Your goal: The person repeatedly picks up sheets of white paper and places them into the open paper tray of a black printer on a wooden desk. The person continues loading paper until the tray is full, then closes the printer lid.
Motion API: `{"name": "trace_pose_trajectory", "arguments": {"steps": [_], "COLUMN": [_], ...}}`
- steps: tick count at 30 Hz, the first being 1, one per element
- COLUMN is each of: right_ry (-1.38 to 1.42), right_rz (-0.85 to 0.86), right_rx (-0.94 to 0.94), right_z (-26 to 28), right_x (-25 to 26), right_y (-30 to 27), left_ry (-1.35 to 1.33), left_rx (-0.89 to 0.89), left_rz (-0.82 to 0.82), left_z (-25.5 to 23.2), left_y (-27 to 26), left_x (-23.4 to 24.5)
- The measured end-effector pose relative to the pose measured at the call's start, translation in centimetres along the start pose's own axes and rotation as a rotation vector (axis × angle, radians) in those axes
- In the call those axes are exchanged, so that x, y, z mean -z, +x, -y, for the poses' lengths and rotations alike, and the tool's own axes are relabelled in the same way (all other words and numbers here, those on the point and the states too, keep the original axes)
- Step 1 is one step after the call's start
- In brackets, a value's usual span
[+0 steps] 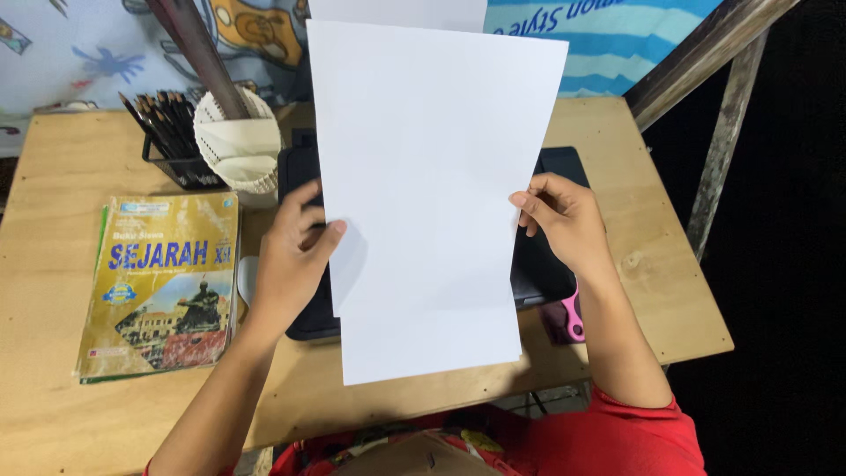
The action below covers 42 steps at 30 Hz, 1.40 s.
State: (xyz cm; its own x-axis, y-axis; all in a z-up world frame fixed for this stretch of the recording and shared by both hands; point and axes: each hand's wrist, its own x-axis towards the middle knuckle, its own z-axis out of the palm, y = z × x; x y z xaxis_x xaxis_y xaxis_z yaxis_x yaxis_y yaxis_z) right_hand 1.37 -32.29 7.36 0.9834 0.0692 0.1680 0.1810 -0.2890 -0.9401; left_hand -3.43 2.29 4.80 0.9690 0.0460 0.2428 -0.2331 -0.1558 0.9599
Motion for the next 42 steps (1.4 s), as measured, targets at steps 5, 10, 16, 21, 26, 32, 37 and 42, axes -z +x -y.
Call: {"name": "trace_pose_trajectory", "arguments": {"steps": [5,10,16,21,26,32,37,42], "right_ry": [0.030,-0.027,-0.027,-0.060,0.008,0.016,0.034,0.027], "right_rz": [-0.063,-0.106,-0.132,-0.152,-0.173,-0.192,-0.215,-0.222], "right_rx": [0.071,0.139,0.252,0.442,0.475,0.456,0.432,0.429], "right_z": [2.0,4.2,6.2,6.8,6.6,5.6,3.9,1.7], "right_x": [0.0,0.3,0.9,1.2,0.6,-0.3,-1.0,-1.6], "right_y": [1.0,2.4,5.0,7.3,9.5,11.9,13.6,14.7], "left_ry": [0.045,0.048,0.029,0.018,-0.003,0.013,0.023,0.031], "left_rx": [0.038,-0.030,-0.124,-0.253,-0.323,-0.323,-0.298,-0.236], "left_rz": [0.006,-0.028,-0.084,-0.133,-0.171,-0.219,-0.231,-0.236], "left_z": [-2.0,-4.3,-5.8,-5.7,-4.7,-3.0,-1.3,1.0], "left_y": [0.6,2.2,5.0,7.5,10.1,12.4,14.0,15.1], "left_x": [0.2,0.3,0.4,0.1,0.0,-0.5,-1.0,-1.7]}}
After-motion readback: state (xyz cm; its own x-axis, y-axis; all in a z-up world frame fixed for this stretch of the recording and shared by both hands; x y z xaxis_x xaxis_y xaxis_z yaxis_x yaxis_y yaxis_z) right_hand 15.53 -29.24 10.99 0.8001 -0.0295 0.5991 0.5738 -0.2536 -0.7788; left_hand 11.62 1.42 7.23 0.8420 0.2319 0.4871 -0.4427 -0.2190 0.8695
